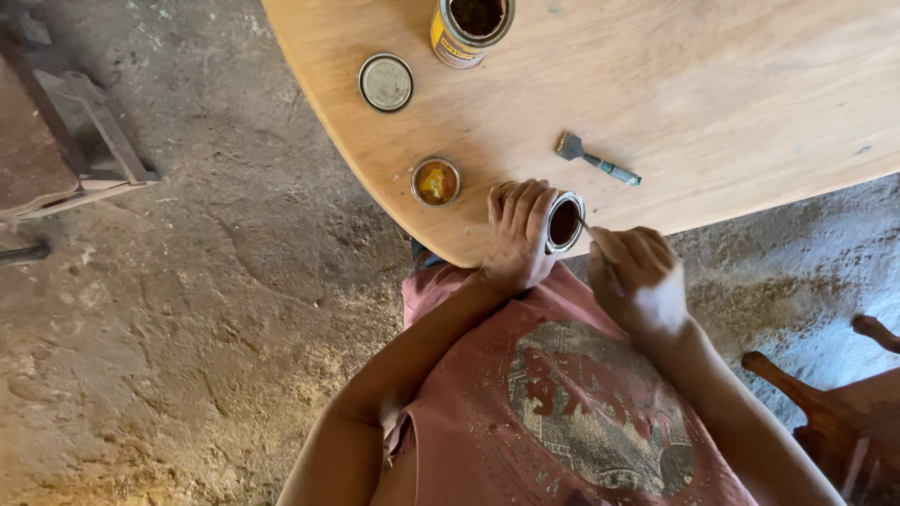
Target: The person opens cans of wood stain on a wooden table, stirs the contents with a stick, and pours stain from a can into a small container. They carry a can and lid across the workshop, then return to stirring and mixing the stain in the can.
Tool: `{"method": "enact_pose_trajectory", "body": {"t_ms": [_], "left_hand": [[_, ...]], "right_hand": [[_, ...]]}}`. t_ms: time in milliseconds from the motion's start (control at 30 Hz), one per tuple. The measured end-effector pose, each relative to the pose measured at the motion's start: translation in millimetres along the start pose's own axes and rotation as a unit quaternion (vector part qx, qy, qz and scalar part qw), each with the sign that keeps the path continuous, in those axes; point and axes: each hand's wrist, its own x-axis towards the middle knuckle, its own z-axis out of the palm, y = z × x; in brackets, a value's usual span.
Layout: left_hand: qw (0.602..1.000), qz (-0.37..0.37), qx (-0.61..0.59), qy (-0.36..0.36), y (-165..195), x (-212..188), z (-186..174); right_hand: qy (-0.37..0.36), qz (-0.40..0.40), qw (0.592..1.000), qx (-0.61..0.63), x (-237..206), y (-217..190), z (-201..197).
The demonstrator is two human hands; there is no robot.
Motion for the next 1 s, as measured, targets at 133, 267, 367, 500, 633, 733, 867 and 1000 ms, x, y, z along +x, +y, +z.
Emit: {"method": "enact_pose_trajectory", "body": {"t_ms": [133, 267, 367, 500, 633, 733, 867, 1000], "left_hand": [[1.000, 0.017, 0.005, 0.008, 3, 1, -4], [0.999, 0.038, -0.003, 0.031, 3, 4, -7], [0.999, 0.038, -0.022, 0.021, 1, 8, -11], [0.999, 0.029, -0.025, 0.019, -2, 10, -14], [0.999, 0.017, -0.033, 0.006, -2, 7, -11], [1.000, 0.026, -0.015, 0.007, -1, 8, -5], [0.997, 0.076, 0.009, -0.010, 0, 9, 2], [0.998, 0.058, 0.002, 0.023, -3, 7, 0]], "right_hand": [[0.009, 0.028, 0.999, 0.021, -3, 0, 18], [0.004, 0.087, 0.993, 0.082, 4, -8, 22], [-0.004, 0.128, 0.984, 0.123, 10, -10, 18], [0.032, 0.049, 0.995, 0.082, 9, -6, 10], [-0.017, 0.008, 1.000, -0.002, 5, -7, 9], [0.017, -0.033, 0.999, 0.011, 7, -13, 11], [0.012, 0.049, 0.999, 0.020, 10, -13, 10], [0.028, 0.113, 0.993, 0.029, 5, -7, 12]]}}
